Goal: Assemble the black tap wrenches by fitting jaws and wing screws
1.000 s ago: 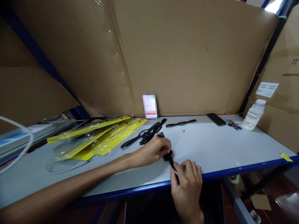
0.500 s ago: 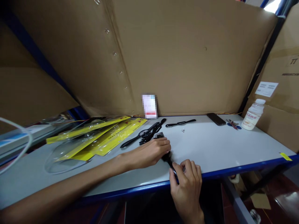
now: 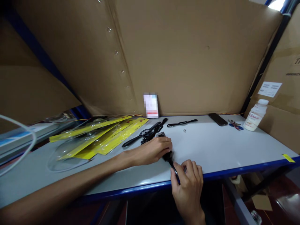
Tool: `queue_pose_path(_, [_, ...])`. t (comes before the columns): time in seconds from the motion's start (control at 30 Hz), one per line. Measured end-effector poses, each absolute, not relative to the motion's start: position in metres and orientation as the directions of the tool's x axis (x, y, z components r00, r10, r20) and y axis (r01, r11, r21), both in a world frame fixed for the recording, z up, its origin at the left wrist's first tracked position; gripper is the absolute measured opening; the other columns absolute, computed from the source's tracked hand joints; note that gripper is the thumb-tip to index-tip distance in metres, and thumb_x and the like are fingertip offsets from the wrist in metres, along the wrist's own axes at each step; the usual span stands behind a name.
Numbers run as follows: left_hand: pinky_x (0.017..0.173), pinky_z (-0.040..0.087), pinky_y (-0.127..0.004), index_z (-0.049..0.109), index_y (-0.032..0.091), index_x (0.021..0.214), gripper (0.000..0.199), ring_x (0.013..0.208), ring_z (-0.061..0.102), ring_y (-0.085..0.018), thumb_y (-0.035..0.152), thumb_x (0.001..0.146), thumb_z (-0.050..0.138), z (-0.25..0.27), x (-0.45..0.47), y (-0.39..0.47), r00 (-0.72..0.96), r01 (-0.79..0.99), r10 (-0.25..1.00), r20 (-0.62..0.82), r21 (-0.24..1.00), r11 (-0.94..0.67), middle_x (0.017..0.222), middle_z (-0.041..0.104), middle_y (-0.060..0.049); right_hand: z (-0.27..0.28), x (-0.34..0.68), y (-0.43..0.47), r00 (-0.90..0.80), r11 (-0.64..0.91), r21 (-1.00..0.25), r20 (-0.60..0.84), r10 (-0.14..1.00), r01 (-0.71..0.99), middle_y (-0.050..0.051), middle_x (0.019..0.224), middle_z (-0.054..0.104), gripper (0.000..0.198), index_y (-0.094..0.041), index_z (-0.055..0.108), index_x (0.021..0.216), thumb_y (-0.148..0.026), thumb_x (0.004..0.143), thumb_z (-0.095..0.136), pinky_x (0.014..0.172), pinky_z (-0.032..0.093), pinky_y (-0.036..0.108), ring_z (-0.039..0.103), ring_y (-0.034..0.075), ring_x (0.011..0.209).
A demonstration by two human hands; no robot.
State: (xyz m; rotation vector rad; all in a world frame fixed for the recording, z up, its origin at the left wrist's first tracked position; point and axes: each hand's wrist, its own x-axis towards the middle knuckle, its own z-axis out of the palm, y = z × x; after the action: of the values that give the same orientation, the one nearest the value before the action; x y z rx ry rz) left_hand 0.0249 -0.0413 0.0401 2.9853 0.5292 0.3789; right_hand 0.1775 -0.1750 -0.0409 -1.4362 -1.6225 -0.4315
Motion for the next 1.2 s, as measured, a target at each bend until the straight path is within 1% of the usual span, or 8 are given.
queue_pose_path(0.13, [0.073, 0.044, -0.028, 0.058, 0.016, 0.079, 0.019, 0.079, 0.058, -0.017, 0.008, 0.093, 0.049, 0.0376, 0.0234, -0.0382, 0.887, 0.339, 0.392, 0.244, 0.233, -0.911, 0.085, 0.062, -0.004, -0.0417, 0.1776, -0.1750, 0.078, 0.267, -0.295, 0.791, 0.606, 0.918, 0.003, 0.079, 0.057, 0.016, -0.023, 0.072, 0.099, -0.022, 0.097, 0.057, 0.072, 0.035, 0.033, 0.050, 0.018, 0.074])
queue_pose_path(0.27, [0.073, 0.044, -0.027, 0.060, 0.016, 0.081, 0.017, 0.078, 0.057, -0.016, 0.009, 0.093, 0.049, 0.0384, 0.0207, -0.0354, 0.868, 0.315, 0.393, 0.304, 0.277, -0.908, 0.084, 0.062, -0.004, -0.0417, 0.1777, -0.1750, 0.079, 0.269, -0.296, 0.793, 0.604, 0.916, 0.003, 0.079, 0.057, 0.015, -0.023, 0.072, 0.099, -0.022, 0.097, 0.057, 0.072, 0.034, 0.033, 0.050, 0.018, 0.074])
queue_pose_path(0.47, [0.065, 0.042, -0.024, 0.060, 0.016, 0.084, 0.015, 0.068, 0.052, -0.013, 0.009, 0.092, 0.049, 0.0444, 0.0166, -0.0338, 0.820, 0.304, 0.420, 0.389, 0.325, -0.896, 0.081, 0.059, -0.002, -0.0423, 0.1781, -0.1746, 0.087, 0.284, -0.309, 0.799, 0.595, 0.908, 0.003, 0.078, 0.057, 0.014, -0.023, 0.072, 0.098, -0.022, 0.097, 0.058, 0.071, 0.033, 0.032, 0.049, 0.017, 0.072])
queue_pose_path(0.57, [0.065, 0.042, -0.025, 0.060, 0.016, 0.083, 0.015, 0.069, 0.053, -0.013, 0.010, 0.092, 0.049, 0.0443, 0.0164, -0.0338, 0.824, 0.303, 0.416, 0.384, 0.322, -0.897, 0.081, 0.059, -0.002, -0.0424, 0.1782, -0.1746, 0.080, 0.286, -0.302, 0.802, 0.592, 0.910, 0.003, 0.079, 0.057, 0.014, -0.022, 0.072, 0.099, -0.022, 0.096, 0.058, 0.071, 0.033, 0.032, 0.049, 0.017, 0.072])
queue_pose_path(0.77, [0.074, 0.045, -0.028, 0.061, 0.016, 0.083, 0.017, 0.080, 0.057, -0.017, 0.010, 0.093, 0.049, 0.0400, 0.0180, -0.0349, 0.862, 0.305, 0.397, 0.315, 0.304, -0.903, 0.086, 0.062, -0.005, -0.0429, 0.1786, -0.1745, 0.077, 0.282, -0.295, 0.803, 0.591, 0.913, 0.003, 0.079, 0.058, 0.014, -0.022, 0.072, 0.098, -0.023, 0.097, 0.057, 0.071, 0.033, 0.033, 0.049, 0.017, 0.072])
queue_pose_path(0.97, [0.073, 0.045, -0.027, 0.061, 0.016, 0.082, 0.018, 0.079, 0.058, -0.016, 0.009, 0.093, 0.049, 0.0364, 0.0186, -0.0363, 0.879, 0.299, 0.381, 0.287, 0.291, -0.909, 0.085, 0.061, -0.004, -0.0424, 0.1787, -0.1744, 0.071, 0.285, -0.291, 0.804, 0.591, 0.913, 0.003, 0.079, 0.058, 0.013, -0.022, 0.072, 0.099, -0.023, 0.096, 0.059, 0.071, 0.033, 0.033, 0.049, 0.018, 0.072])
queue_pose_path(1.07, [0.073, 0.045, -0.028, 0.060, 0.016, 0.082, 0.018, 0.080, 0.057, -0.017, 0.010, 0.094, 0.049, 0.0373, 0.0195, -0.0371, 0.881, 0.312, 0.378, 0.284, 0.252, -0.916, 0.085, 0.061, -0.004, -0.0416, 0.1787, -0.1746, 0.072, 0.284, -0.291, 0.803, 0.591, 0.914, 0.003, 0.079, 0.058, 0.014, -0.022, 0.072, 0.098, -0.023, 0.097, 0.058, 0.071, 0.033, 0.033, 0.049, 0.018, 0.072])
queue_pose_path(1.2, [0.073, 0.044, -0.029, 0.058, 0.016, 0.082, 0.019, 0.081, 0.056, -0.018, 0.009, 0.096, 0.047, 0.0390, 0.0205, -0.0386, 0.899, 0.323, 0.356, 0.257, 0.163, -0.932, 0.086, 0.060, -0.005, -0.0412, 0.1784, -0.1748, 0.075, 0.281, -0.296, 0.800, 0.596, 0.913, 0.003, 0.079, 0.058, 0.014, -0.023, 0.072, 0.098, -0.023, 0.097, 0.058, 0.071, 0.033, 0.033, 0.049, 0.017, 0.072])
